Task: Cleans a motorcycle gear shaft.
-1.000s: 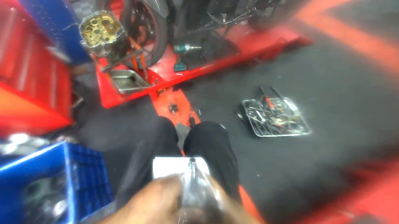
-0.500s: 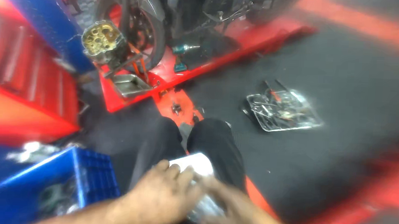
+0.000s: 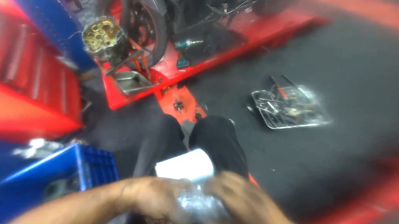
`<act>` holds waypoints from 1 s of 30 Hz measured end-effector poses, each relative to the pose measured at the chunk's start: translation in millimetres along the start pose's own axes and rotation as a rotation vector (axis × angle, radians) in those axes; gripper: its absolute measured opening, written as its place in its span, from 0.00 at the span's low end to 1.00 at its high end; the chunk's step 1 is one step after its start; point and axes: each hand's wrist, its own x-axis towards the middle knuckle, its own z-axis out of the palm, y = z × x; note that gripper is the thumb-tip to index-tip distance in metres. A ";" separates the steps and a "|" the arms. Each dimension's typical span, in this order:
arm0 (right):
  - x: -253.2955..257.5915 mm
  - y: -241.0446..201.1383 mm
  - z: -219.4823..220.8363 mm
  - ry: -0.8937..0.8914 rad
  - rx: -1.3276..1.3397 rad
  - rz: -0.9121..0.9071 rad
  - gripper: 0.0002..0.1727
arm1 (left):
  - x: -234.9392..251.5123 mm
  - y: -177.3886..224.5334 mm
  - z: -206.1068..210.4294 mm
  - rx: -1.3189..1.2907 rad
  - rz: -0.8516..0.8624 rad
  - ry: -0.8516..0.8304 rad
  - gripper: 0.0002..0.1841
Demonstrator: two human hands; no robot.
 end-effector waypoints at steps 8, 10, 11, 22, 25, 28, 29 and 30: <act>2.8 8.7 -0.8 -0.082 0.445 0.812 0.35 | 11.6 -2.8 49.3 1.308 0.112 0.929 0.46; 4.4 9.3 -2.2 -0.130 0.420 0.842 0.41 | 25.1 -16.7 46.8 1.420 0.166 1.109 0.38; 2.7 8.4 -2.4 -0.136 0.320 0.788 0.42 | 25.1 -15.4 44.1 1.346 0.124 1.073 0.37; -14.1 8.8 -12.5 -0.118 0.015 0.166 0.29 | 17.7 31.1 -10.8 0.719 -0.051 0.158 0.38; -20.6 1.5 -18.7 -0.074 0.202 0.577 0.26 | 21.8 30.1 10.0 1.064 0.006 0.435 0.42; -23.2 -3.8 -28.3 -0.041 0.729 1.095 0.22 | 48.5 -0.4 23.9 1.290 0.314 0.752 0.40; -25.5 -5.8 -29.6 -0.029 0.893 1.214 0.25 | 59.1 -10.1 24.3 1.354 0.413 0.832 0.36; -29.4 -7.5 -30.6 -0.042 1.009 1.280 0.29 | 67.7 -17.2 23.1 1.373 0.487 0.865 0.34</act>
